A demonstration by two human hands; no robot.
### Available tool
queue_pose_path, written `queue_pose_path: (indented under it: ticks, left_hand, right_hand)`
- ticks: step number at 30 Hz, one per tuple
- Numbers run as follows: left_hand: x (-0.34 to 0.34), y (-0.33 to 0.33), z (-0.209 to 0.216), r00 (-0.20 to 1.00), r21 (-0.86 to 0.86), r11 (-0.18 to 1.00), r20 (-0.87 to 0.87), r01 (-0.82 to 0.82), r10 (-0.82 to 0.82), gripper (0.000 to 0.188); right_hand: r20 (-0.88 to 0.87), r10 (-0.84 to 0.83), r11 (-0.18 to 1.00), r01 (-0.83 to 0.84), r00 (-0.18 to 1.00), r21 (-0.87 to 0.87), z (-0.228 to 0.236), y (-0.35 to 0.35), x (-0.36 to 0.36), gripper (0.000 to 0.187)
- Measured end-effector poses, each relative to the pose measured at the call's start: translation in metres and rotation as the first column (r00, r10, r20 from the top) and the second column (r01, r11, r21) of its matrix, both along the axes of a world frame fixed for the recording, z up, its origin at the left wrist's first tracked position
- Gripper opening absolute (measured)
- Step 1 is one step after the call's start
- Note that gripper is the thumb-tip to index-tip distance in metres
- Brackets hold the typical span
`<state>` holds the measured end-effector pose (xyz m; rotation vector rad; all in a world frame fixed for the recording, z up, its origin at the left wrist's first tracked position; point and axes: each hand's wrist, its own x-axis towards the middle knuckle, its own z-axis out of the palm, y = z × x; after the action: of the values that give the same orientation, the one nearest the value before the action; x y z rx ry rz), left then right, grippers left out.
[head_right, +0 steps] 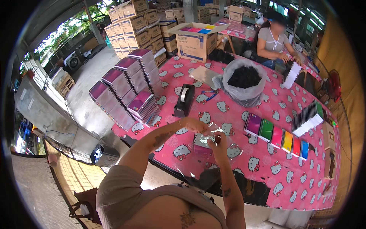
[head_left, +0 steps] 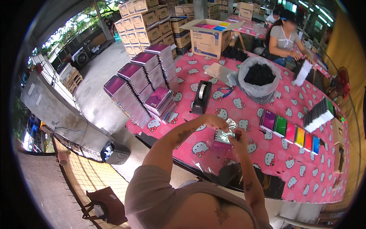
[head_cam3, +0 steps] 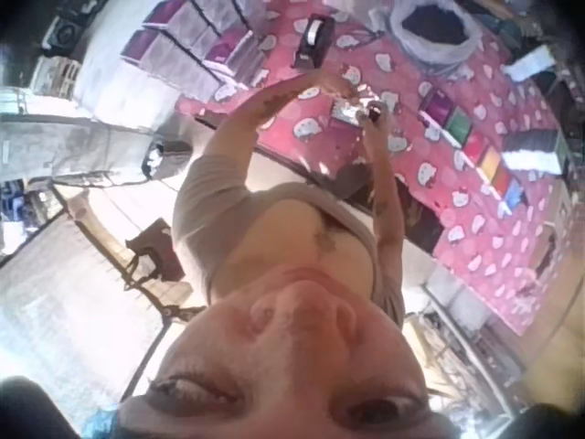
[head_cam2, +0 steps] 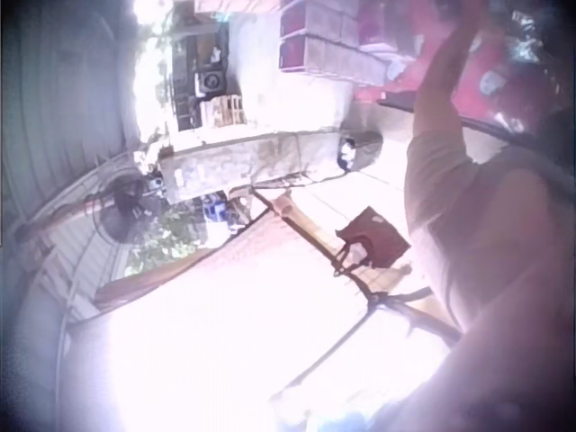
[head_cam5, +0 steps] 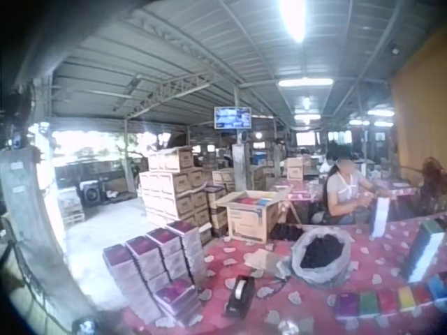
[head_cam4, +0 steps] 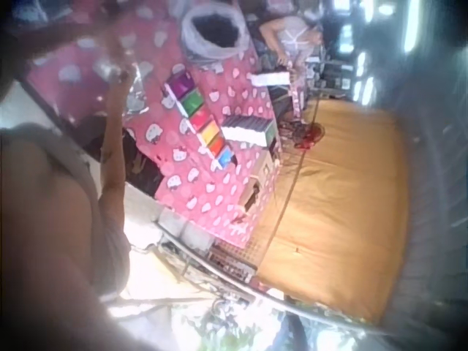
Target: The person organizes colored notepads by color, stacks them, and then places an individual notepad into a clear plastic bag, sealing it with tape.
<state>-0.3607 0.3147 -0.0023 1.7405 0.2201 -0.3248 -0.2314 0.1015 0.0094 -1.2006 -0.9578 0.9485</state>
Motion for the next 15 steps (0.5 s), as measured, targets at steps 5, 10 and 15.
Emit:
queue_pose_path:
  ticks: [5, 10, 15]
  left_hand:
    - [0.015, -0.064, 0.079, 0.945, 0.815, 0.478, 0.285, -0.328, 0.161, 0.058]
    - [-0.011, -0.131, 0.081, 0.85, 0.851, 0.028, 0.526, -0.525, -0.041, 0.073]
    - [-0.018, -0.118, 0.088, 0.871, 0.855, 0.178, 0.46, -0.488, 0.174, 0.07]
  right_hand:
    - [-0.013, -0.042, 0.999, 0.043, 0.999, 0.029, -0.006, -0.003, 0.015, 0.033]
    - [0.066, -0.289, 0.957, 0.289, 0.955, 0.015, -0.063, -0.034, 0.01, 0.03]
    - [0.882, 0.035, 0.989, -0.144, 0.47, 0.037, -0.073, -0.066, -0.006, 0.033]
